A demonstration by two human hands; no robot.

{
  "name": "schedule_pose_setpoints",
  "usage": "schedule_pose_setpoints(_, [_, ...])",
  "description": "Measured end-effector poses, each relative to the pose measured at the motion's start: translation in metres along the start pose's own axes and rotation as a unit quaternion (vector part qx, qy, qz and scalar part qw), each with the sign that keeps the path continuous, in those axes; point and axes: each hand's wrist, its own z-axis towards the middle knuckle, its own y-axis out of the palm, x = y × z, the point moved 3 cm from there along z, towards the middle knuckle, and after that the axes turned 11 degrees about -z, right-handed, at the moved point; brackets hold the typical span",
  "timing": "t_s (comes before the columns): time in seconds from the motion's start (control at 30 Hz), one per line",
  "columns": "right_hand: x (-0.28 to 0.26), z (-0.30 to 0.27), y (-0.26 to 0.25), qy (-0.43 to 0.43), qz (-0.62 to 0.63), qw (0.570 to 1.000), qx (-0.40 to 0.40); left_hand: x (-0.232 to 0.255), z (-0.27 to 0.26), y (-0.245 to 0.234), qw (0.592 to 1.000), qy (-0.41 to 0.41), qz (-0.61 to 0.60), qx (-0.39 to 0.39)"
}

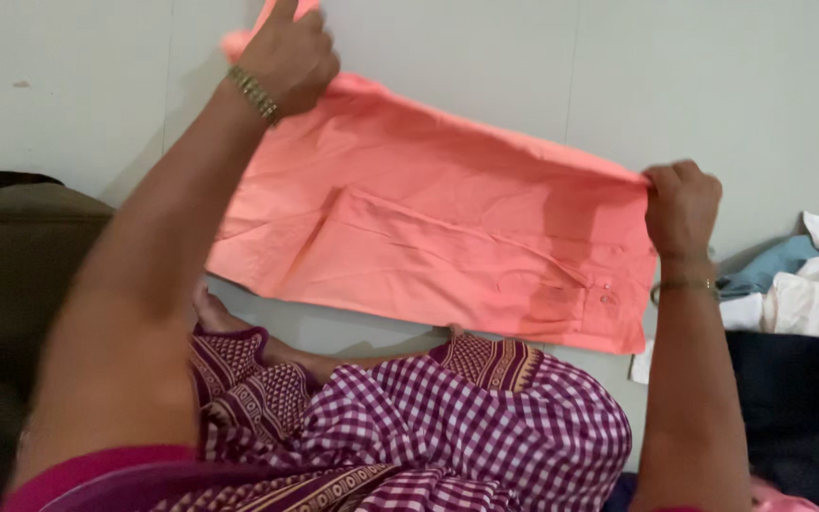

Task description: The person folds a peach-colored shirt on the floor by hand and then places it into an olive green backpack.

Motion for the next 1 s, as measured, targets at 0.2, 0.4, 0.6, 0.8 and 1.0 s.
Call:
schedule_pose_setpoints(0.2, [-0.045,-0.11,-0.081,0.022,0.023,0.999,0.002,0.078,-0.1,-0.082,0.987,0.078,-0.141,-0.007])
schedule_pose_setpoints(0.4, [-0.102,-0.188,-0.064,0.0,0.037,0.984,-0.176,0.163,-0.152,-0.057,0.902,-0.029,-0.256,-0.347])
schedule_pose_setpoints(0.6, [-0.086,-0.192,-0.039,0.151,0.01,0.972,-0.178,0.182,-0.116,-0.052,0.904,-0.111,-0.275,-0.308])
schedule_pose_setpoints(0.8, [-0.109,-0.134,-0.018,0.093,0.154,0.981,-0.066,0.23,-0.05,0.004,0.973,-0.109,-0.192,-0.072])
schedule_pose_setpoints(1.0, [-0.16,-0.119,0.037,-0.07,0.043,0.973,-0.218,0.261,-0.02,0.031,0.892,-0.248,-0.33,-0.183])
